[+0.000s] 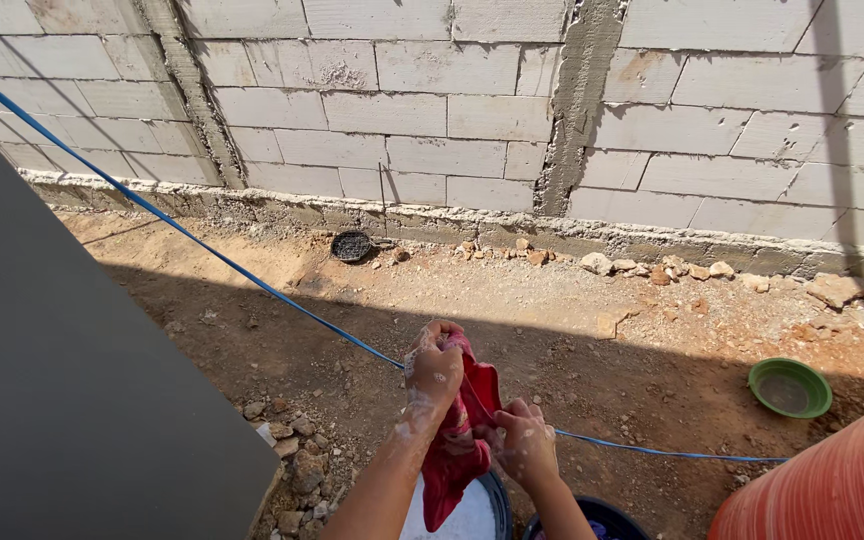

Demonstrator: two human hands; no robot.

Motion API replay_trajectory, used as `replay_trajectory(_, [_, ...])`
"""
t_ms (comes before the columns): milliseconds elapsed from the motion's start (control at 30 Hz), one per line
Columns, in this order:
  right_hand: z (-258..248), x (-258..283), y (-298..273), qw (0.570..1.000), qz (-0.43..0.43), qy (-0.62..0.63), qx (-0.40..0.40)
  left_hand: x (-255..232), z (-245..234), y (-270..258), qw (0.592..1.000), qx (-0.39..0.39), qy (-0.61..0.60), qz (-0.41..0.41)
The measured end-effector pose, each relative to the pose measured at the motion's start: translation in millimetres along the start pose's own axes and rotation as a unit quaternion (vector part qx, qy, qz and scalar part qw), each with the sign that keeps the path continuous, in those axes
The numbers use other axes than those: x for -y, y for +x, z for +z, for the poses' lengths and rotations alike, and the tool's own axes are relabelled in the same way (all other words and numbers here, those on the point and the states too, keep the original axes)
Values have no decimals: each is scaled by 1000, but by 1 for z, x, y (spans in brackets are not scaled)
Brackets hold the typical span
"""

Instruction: The person takes clothes from a basket, submerges them into soapy water in a basin, and scrubs them by hand.

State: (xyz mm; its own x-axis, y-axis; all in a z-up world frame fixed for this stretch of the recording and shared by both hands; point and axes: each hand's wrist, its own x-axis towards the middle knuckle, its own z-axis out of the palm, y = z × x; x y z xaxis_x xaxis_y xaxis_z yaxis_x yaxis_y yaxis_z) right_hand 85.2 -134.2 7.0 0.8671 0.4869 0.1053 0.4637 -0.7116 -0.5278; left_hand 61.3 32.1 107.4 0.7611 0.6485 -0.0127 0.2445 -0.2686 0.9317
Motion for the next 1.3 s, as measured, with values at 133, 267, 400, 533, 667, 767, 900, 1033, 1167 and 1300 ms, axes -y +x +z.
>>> replay_trajectory(133, [-29,-31,13,972,107,193,81,42,-30,31,996,-15,83,24])
replay_trajectory(267, [-50,-17,9,888,110,420,150,89,-42,16,941,109,310,75])
replay_trajectory(400, [-49,8,5,912,72,377,149,100,-29,-21,903,225,129,341])
replay_trajectory(533, [-58,8,3,934,41,335,113,95,2,-38,897,420,-133,38])
replay_trajectory(667, [-81,2,-6,928,55,367,44,93,34,-30,847,327,71,412])
replay_trajectory(767, [-106,-8,-16,900,123,406,99,86,53,-27,892,418,-114,131])
replay_trajectory(900, [-129,-54,-21,956,107,159,220,59,51,-28,921,305,1,241])
replay_trajectory(1033, [-125,-88,-28,880,126,439,129,47,40,-27,866,474,98,125])
replay_trajectory(1167, [-83,-55,-31,727,243,628,-135,93,67,-37,930,347,-124,0])
replay_trajectory(1300, [10,14,-74,936,-64,244,-244,140,128,-33,931,94,-321,-144])
